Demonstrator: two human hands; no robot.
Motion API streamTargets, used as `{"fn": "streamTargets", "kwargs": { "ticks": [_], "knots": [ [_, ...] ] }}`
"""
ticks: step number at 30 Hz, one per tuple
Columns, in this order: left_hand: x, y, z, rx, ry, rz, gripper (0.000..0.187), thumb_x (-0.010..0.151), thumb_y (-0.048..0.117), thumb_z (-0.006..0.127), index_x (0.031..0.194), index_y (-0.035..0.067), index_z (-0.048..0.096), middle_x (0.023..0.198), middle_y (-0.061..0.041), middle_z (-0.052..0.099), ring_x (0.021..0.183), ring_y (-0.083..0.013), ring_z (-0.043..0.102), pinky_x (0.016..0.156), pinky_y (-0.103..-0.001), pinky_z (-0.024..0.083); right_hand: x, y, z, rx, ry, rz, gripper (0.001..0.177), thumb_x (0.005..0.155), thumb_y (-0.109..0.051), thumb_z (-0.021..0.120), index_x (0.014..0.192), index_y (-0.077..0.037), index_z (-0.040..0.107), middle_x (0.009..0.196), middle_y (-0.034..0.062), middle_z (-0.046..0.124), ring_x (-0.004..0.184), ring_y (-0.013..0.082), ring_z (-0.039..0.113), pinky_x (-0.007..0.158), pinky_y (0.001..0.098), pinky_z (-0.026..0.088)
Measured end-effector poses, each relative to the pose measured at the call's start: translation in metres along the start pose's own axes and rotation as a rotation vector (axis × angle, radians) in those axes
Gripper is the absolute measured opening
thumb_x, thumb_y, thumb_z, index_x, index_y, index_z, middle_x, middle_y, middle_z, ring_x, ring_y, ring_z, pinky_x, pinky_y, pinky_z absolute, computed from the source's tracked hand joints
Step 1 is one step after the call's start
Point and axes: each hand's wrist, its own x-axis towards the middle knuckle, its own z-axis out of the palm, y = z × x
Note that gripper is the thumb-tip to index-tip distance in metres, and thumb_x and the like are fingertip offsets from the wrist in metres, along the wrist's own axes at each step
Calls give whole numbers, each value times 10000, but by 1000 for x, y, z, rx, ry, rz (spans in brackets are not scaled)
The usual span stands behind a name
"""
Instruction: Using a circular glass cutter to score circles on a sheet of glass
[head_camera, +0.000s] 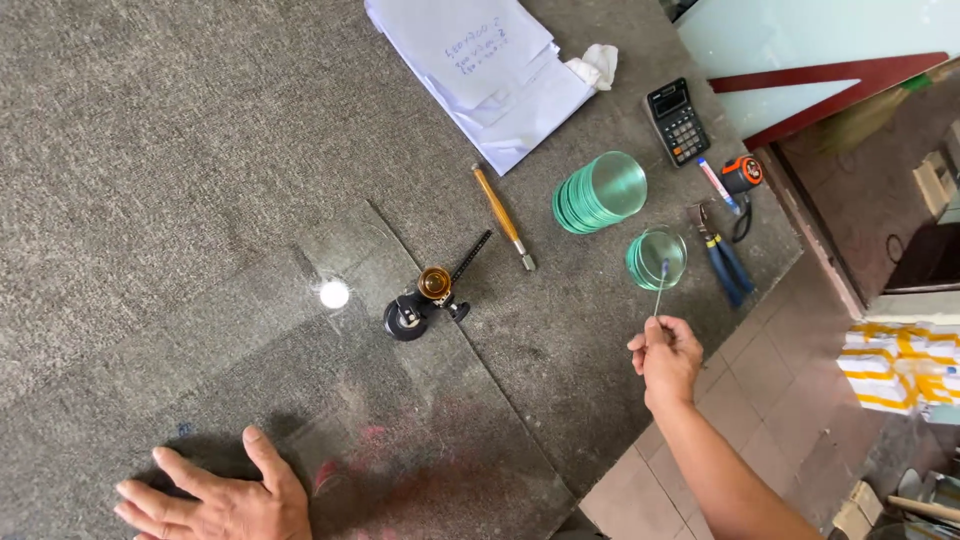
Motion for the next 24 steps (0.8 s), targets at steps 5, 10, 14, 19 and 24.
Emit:
{"fn": "streamTargets", "kwargs": {
  "ticks": [5, 10, 14, 19, 24],
  "knots": [
    [-2, 4, -5, 59, -67, -59, 861, 1104, 565, 510, 1547, -173, 504, 1574, -454, 324, 1454, -601, 243, 1117, -763, 189, 37, 9, 4, -139, -45, 22, 138, 1060, -189, 602, 1015, -64, 567, 596, 110, 583, 405, 154, 439, 352, 301, 315],
    [2, 1, 3, 64, -12, -28, 865, 1106, 584, 504, 1537, -166, 527, 1555, -464, 370, 1447, -595, 259, 1114, -759, 199, 36, -40, -8, -823, 6, -330, 511, 943, -361, 782, 1339, -135, 551, 852, 47, 622, 634, 190, 568, 653, 374, 489],
    [-2, 2, -3, 80, -42, -26, 858, 1095, 571, 543, 1536, -165, 526, 1556, -458, 371, 1445, -587, 262, 1102, -756, 210, 87, -91, -19, -1126, -307, -421, 978, 723, -49, 813, 1553, -200, 317, 1550, 135, 256, 1313, 400, 415, 1095, 545, 388],
    [-1, 4, 0, 67, -8, 7, 887, 1113, 587, 515, 1526, -198, 540, 1537, -473, 388, 1433, -605, 282, 1104, -760, 218, 110, -134, 7, -1444, -660, -254, 1371, 686, -210, 952, 1648, -296, -22, 1748, -31, -131, 1584, 330, 39, 1225, 607, 219],
    [0, 4, -1, 59, -40, -18, 893, 1082, 579, 550, 1537, -189, 519, 1550, -462, 364, 1443, -594, 251, 1101, -771, 199, 130, -120, 19, -1468, -781, -323, 1143, 721, -255, 939, 1620, -306, 235, 1695, 13, 163, 1541, 302, 212, 1212, 530, 318]
  ]
}}
